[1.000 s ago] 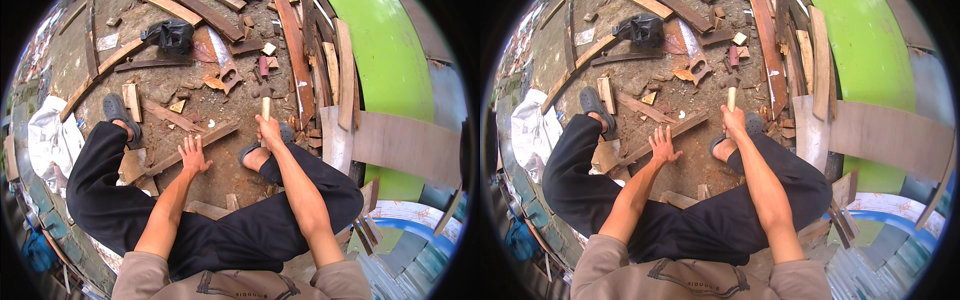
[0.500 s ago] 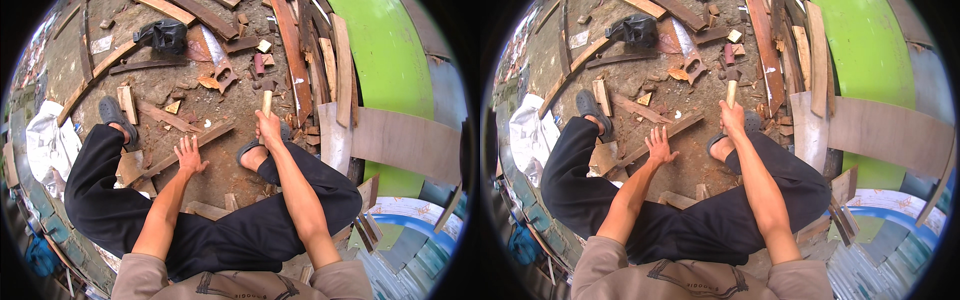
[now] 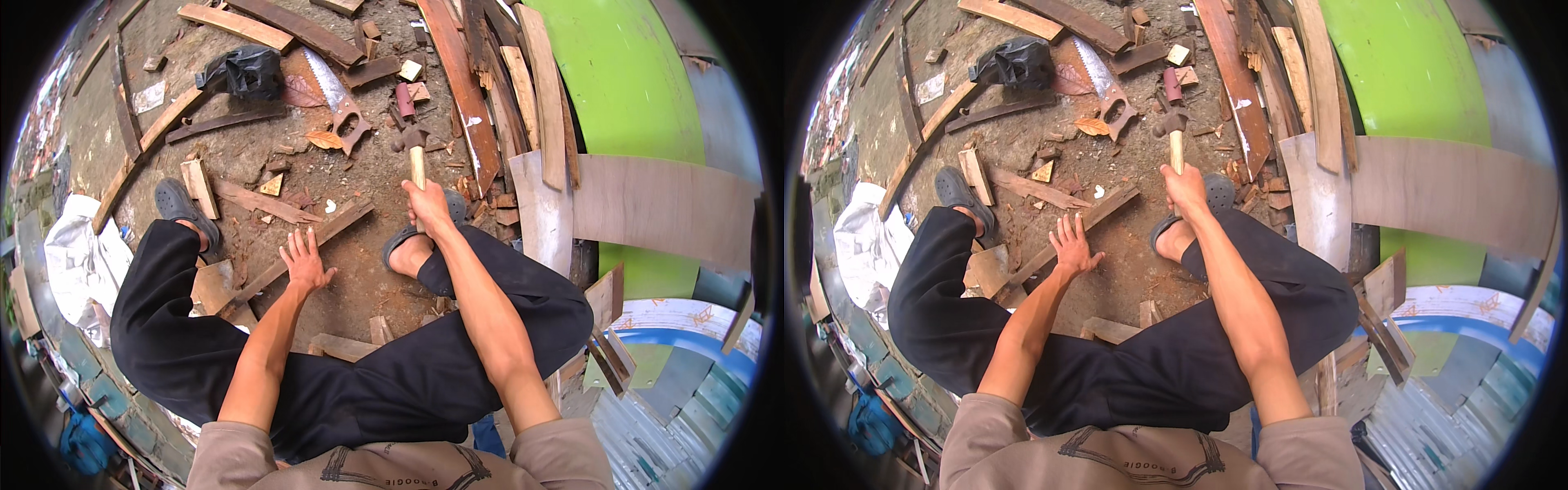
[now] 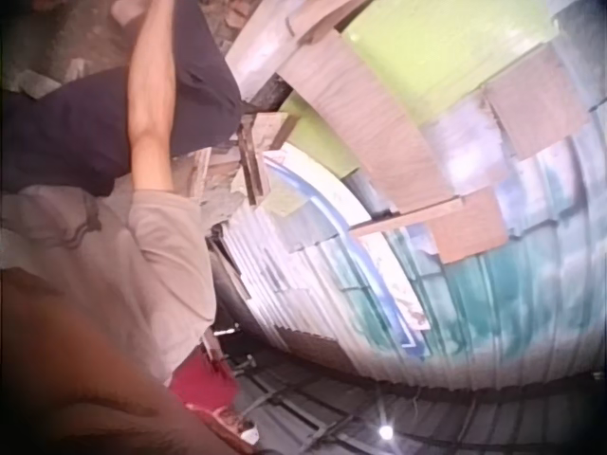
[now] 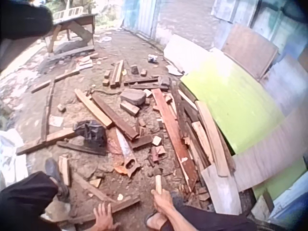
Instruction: The person sits on the ground and uses a hammer to repeatedly strike a long metal rod. They adjust the rod's position and orientation multiple times, then pick up a wooden plank and place it on the ground.
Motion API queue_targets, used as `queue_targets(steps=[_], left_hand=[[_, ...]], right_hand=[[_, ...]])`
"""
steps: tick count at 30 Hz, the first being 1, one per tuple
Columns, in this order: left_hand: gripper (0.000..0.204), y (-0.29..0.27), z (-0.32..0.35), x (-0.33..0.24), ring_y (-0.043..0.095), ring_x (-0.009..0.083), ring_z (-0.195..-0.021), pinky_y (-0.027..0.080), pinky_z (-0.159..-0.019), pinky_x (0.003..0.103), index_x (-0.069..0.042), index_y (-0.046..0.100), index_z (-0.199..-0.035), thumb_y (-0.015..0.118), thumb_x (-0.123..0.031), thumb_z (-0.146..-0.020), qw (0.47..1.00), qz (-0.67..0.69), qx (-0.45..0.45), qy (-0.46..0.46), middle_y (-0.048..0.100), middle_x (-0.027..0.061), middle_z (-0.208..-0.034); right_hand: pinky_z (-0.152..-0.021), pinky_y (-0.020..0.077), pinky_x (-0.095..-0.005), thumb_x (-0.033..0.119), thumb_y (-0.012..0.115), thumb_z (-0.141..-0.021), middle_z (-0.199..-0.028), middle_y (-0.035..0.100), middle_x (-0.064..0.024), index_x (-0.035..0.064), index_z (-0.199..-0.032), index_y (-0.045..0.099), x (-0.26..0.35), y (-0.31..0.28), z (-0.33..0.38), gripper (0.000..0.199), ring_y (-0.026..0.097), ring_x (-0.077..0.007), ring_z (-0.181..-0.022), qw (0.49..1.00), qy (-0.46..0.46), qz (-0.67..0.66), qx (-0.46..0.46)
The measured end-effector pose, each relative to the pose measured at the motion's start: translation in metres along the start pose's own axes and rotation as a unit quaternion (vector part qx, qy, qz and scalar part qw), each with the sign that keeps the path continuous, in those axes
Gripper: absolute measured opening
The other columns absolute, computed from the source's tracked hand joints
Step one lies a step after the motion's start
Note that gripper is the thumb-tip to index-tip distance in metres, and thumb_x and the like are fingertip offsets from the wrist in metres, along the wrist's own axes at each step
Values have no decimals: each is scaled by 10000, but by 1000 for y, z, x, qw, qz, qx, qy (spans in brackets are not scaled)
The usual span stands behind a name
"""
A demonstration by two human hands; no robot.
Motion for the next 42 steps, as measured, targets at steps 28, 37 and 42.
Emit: queue_targets(steps=[28,37,42], left_hand=[[1292,-6,-7,6,-36,452,-1466,63,-1161,580,-11,-137,-1511,698,-637,-750,997,-64,46,9,-75,296,-1571],[1135,-13,-7,7,169,420,-1453,182,-1165,525,-68,21,-1547,693,-572,-784,999,19,-9,36,162,265,-1566],[1057,-18,-2,9,226,383,-1445,255,-1154,488,-88,76,-1548,676,-546,-809,999,35,-16,22,200,225,-1571]], right_hand=[[-374,452,-328,267,609,-888,-597,579,-71,-73,-926,590,-63,27,23,343,562,-171,-440,992,68,107,23],[-387,470,-350,286,591,-898,-572,591,-94,-67,-923,613,-67,28,22,355,576,-197,-417,994,-1,73,-76],[-432,478,-370,212,559,-848,-609,629,-127,-63,-850,657,-69,23,15,292,620,-226,-486,984,69,159,35]])
Point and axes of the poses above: each hand's wrist, its own z-axis away from the middle knuckle, its own y-axis out of the palm, x = y × z, the point moved 5 cm from there along -z, towards the middle knuckle
